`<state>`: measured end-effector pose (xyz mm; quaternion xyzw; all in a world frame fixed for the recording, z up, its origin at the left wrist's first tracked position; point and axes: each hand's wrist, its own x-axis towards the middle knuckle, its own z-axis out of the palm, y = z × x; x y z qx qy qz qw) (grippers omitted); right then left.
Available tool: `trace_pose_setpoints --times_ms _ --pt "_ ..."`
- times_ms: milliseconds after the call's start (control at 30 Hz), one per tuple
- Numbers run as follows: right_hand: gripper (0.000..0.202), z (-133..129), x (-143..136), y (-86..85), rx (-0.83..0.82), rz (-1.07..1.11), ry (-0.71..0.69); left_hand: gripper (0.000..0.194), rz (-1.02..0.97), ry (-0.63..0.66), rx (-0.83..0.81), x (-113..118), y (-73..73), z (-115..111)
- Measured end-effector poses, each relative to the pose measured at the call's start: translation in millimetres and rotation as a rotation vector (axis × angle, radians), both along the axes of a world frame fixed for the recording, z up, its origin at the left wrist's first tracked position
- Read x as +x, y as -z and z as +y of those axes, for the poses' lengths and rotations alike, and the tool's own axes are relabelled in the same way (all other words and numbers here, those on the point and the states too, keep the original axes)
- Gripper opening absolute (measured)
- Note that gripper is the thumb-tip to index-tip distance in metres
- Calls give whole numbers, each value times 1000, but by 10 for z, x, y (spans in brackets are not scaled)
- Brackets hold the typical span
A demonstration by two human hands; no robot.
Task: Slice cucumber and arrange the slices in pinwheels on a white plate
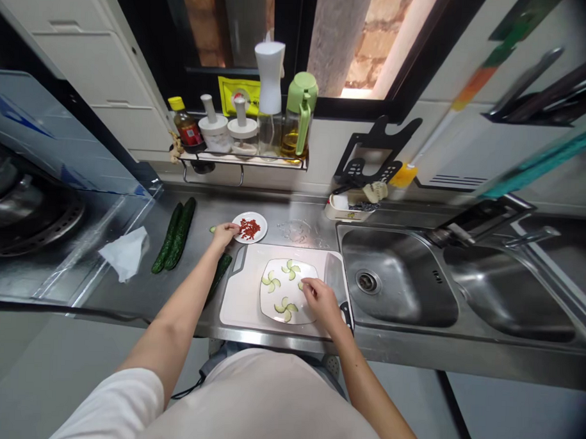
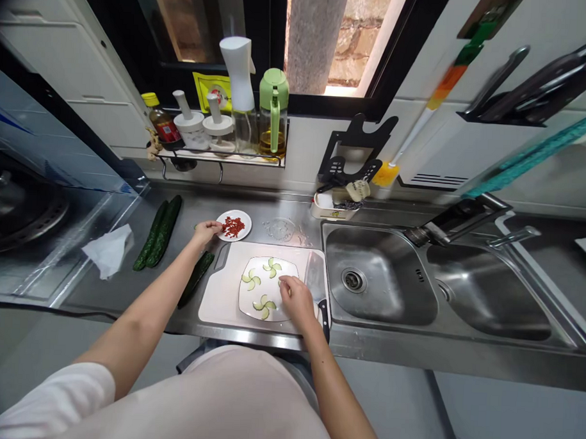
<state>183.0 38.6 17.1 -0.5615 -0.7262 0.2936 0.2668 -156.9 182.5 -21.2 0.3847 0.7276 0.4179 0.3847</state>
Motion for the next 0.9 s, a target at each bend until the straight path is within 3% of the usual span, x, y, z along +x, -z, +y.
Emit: trace_pose_setpoints --times_ms 233,467,667,900 --pt "28 206 -72 -77 45 49 6 33 -240 132 -34 422 -243 -120" --pt "23 527 -202 -289 118 85 8 32 -279 332 63 887 -461 -345" --pt "19 665 -348 -422 161 104 0 27 -249 395 222 1146 -507 -522" --pt "18 657 -410 -445 190 -5 -47 25 -284 441 271 1318 -451 -663"
